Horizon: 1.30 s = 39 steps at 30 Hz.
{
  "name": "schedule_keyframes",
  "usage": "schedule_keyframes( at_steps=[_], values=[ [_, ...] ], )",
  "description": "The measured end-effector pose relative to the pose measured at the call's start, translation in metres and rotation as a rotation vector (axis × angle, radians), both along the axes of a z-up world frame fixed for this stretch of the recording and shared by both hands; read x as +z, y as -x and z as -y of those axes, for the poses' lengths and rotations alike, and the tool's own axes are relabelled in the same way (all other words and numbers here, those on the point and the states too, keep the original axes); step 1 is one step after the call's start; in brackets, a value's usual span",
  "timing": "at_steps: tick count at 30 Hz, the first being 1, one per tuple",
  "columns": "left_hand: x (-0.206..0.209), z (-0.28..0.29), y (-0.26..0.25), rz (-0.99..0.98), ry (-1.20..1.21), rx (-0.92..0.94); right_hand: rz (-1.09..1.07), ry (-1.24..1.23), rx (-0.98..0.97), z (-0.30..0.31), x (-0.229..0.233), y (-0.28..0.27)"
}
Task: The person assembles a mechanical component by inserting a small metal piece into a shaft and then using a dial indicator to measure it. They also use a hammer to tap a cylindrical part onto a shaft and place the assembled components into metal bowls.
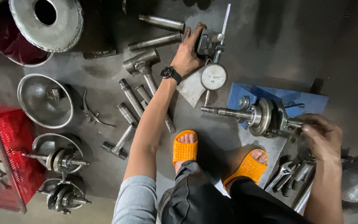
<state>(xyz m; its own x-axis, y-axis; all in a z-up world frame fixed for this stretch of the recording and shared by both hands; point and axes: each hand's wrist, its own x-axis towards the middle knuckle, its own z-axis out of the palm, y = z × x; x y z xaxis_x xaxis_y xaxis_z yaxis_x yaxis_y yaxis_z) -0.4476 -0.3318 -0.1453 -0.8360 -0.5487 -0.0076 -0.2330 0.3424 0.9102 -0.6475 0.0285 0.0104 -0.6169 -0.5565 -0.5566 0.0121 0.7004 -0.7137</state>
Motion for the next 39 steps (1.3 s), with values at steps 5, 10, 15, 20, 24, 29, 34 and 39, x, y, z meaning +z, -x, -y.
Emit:
schedule_keyframes(
  at_steps=[5,10,15,20,24,29,34,39],
  values=[
    [0.009,-0.03,-0.024,-0.071,-0.054,0.015,0.101,0.253,-0.011,0.008,0.001,-0.006],
    [0.067,-0.119,-0.062,-0.119,0.128,0.42,0.013,-0.148,-0.389,0.006,-0.009,-0.01],
    [0.082,-0.194,-0.103,-0.072,-0.186,0.309,0.031,-0.498,-0.572,0.026,0.008,-0.012],
    [0.073,-0.228,-0.112,0.053,-0.435,0.294,-0.144,-0.311,-0.272,-0.011,-0.033,0.006],
    [0.051,-0.226,-0.102,-0.255,-1.08,0.736,-0.103,-0.296,-0.117,0.018,0.004,-0.005],
    [0.046,-0.205,-0.09,-0.519,-1.185,1.006,-0.028,0.069,0.042,-0.002,-0.013,0.005],
    [0.05,-0.206,-0.093,-0.322,-1.104,0.923,0.112,0.35,0.047,-0.012,-0.024,0.011],
    [0.061,-0.214,-0.096,-0.258,-1.232,0.788,0.035,0.082,0.094,0.005,0.003,0.006]
  ],
)
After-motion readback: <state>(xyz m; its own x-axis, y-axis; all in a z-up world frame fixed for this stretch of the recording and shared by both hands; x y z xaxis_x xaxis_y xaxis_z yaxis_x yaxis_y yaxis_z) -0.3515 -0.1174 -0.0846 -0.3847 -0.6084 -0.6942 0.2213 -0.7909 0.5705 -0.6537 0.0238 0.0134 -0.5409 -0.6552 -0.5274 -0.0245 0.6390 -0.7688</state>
